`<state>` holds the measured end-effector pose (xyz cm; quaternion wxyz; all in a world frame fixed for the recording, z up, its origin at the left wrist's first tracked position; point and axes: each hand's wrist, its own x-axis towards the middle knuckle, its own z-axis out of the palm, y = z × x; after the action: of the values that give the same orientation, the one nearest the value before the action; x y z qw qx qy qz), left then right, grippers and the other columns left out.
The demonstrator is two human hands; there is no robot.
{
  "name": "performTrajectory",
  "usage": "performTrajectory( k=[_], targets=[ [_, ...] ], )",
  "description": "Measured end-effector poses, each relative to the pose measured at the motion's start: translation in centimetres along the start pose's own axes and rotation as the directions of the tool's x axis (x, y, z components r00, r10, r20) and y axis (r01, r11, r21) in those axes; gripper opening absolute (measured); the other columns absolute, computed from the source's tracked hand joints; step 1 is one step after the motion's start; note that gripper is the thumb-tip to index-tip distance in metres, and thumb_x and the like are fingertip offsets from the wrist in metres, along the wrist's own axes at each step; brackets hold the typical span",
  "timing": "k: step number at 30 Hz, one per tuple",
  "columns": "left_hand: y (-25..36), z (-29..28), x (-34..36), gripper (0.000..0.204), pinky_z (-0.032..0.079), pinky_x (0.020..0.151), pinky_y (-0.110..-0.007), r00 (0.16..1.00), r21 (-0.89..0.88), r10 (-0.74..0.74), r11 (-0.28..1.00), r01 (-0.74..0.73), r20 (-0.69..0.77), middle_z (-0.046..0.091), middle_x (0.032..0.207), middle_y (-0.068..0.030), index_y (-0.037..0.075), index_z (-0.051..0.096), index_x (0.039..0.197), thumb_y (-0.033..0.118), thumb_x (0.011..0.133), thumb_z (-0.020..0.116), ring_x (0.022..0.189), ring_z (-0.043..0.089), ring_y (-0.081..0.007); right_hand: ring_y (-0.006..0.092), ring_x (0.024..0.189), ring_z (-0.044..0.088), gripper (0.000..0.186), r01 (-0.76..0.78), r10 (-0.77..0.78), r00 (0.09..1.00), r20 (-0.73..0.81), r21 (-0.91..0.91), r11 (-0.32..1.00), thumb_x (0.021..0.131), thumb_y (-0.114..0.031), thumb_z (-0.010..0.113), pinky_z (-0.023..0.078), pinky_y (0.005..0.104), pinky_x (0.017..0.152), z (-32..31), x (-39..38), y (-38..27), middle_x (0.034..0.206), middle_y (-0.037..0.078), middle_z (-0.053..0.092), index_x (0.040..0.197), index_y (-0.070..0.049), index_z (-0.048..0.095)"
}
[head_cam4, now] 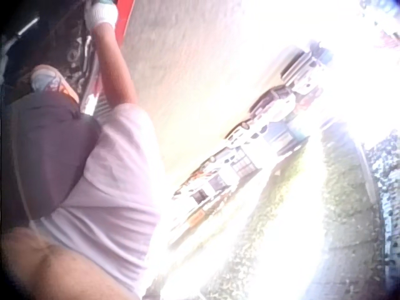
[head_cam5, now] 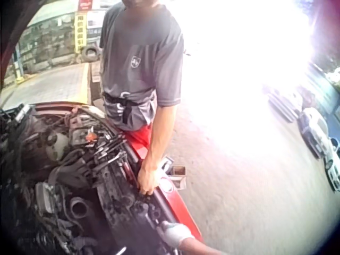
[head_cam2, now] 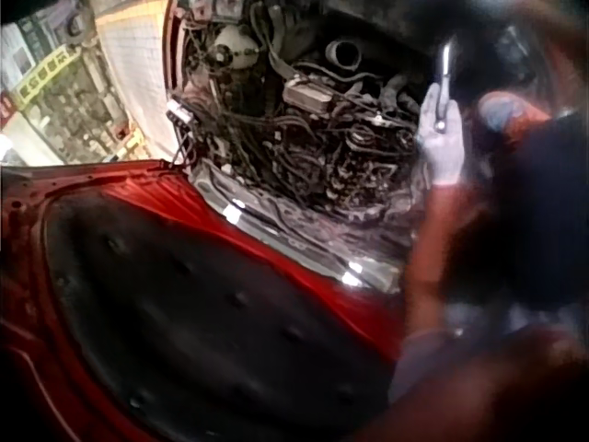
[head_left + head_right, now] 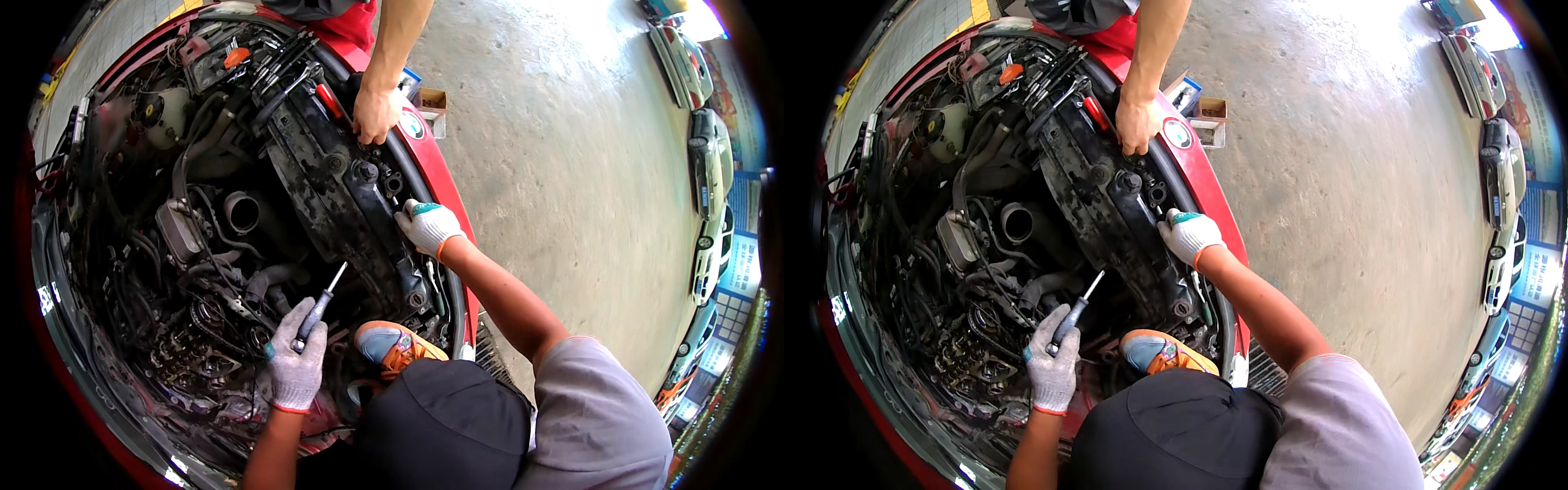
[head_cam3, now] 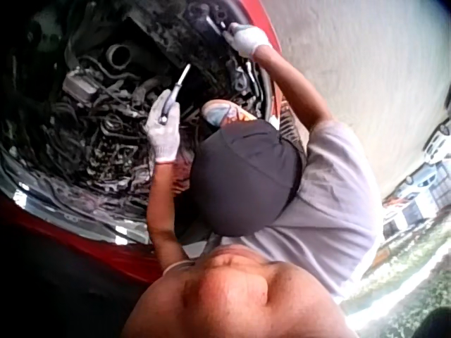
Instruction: The person works on a car engine with the hood open, using a screwdriver to manipulate components within the engine bay. They remove a part and place it on the car's frame, then continue adjusting internal mechanisms with their gloved hands.
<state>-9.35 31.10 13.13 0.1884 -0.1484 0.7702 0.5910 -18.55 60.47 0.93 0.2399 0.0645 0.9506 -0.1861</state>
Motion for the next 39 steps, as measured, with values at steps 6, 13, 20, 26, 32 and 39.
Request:
performTrajectory(
  k=[6,13,20,26,32,39],
  targets=[
    [1.3,-1.8,-0.3,0.037,0.050,0.079,-0.023,0.996,0.018,-0.086,0.996,0.086,0.000,0.066,0.104,-0.0043,-0.006,0.062,0.123,0.006,0.088,0.068,0.085,0.057,-0.0071,0.0283,0.072,0.069,0.036,-0.097,0.139,0.987,-0.075,0.408,0.908,0.094,-0.038,0.055,0.054,0.0402,0.066,-0.9,-0.6,-0.7,0.072,0.016,0.065,0.095,-0.002,0.061],
    [4.4,-0.5,0.3,0.038,0.043,0.054,-0.018,0.995,-0.169,-0.082,0.982,0.090,0.055,0.059,0.084,0.0009,-0.001,0.063,0.124,0.005,0.087,0.062,0.062,0.049,-0.0033,0.0050,0.060,0.048,0.016,-0.398,-0.089,0.912,0.401,0.808,-0.434,0.103,-0.024,0.048,0.036,0.0173,0.047,-1.5,-2.9,-4.7,0.075,-0.005,0.050,0.102,-0.010,0.055],
    [5.5,1.9,0.7,0.037,0.049,0.062,-0.022,0.991,-0.041,0.101,0.994,-0.097,0.087,0.067,0.091,-0.0039,-0.003,0.063,0.122,0.002,0.086,0.065,0.069,0.058,-0.0079,0.0043,0.057,0.046,0.018,-0.284,0.029,0.946,0.323,0.868,-0.407,0.104,-0.028,0.048,0.035,0.0168,0.045,-2.4,-3.8,-8.9,0.073,-0.005,0.050,0.105,-0.011,0.056],
    [5.1,0.9,1.3,0.037,0.056,0.065,-0.037,0.851,0.381,0.471,0.761,-0.526,0.233,0.072,0.091,-0.0163,-0.003,0.064,0.120,0.006,0.084,0.068,0.072,0.071,-0.0276,0.0092,0.062,0.049,0.027,-0.109,0.285,0.956,0.064,0.983,0.145,0.104,-0.029,0.047,0.043,0.0256,0.056,-1.2,-3.7,-11.2,0.076,-0.001,0.053,0.105,-0.007,0.062],
    [4.7,-3.1,0.3,0.042,0.045,0.056,-0.030,0.713,0.714,0.527,0.255,-0.653,0.464,0.055,0.068,0.0001,0.015,0.064,0.125,0.027,0.084,0.065,0.057,0.057,-0.0150,0.0100,0.066,0.052,0.028,0.193,-0.082,0.980,-0.184,0.740,0.645,0.103,-0.027,0.047,0.045,0.0259,0.059,3.1,-3.0,-10.0,0.079,0.000,0.054,0.112,-0.006,0.062],
    [1.2,-11.3,-5.1,0.038,0.056,0.067,-0.035,0.930,0.286,0.363,0.887,-0.362,0.051,0.069,0.085,-0.0038,0.010,0.061,0.125,0.021,0.090,0.070,0.076,0.070,-0.0211,0.0096,0.061,0.051,0.035,-0.058,-0.385,0.877,0.289,0.857,0.511,0.104,-0.033,0.046,0.040,0.0254,0.055,1.4,-6.0,-20.3,0.072,0.002,0.056,0.101,-0.002,0.062]
  ],
)
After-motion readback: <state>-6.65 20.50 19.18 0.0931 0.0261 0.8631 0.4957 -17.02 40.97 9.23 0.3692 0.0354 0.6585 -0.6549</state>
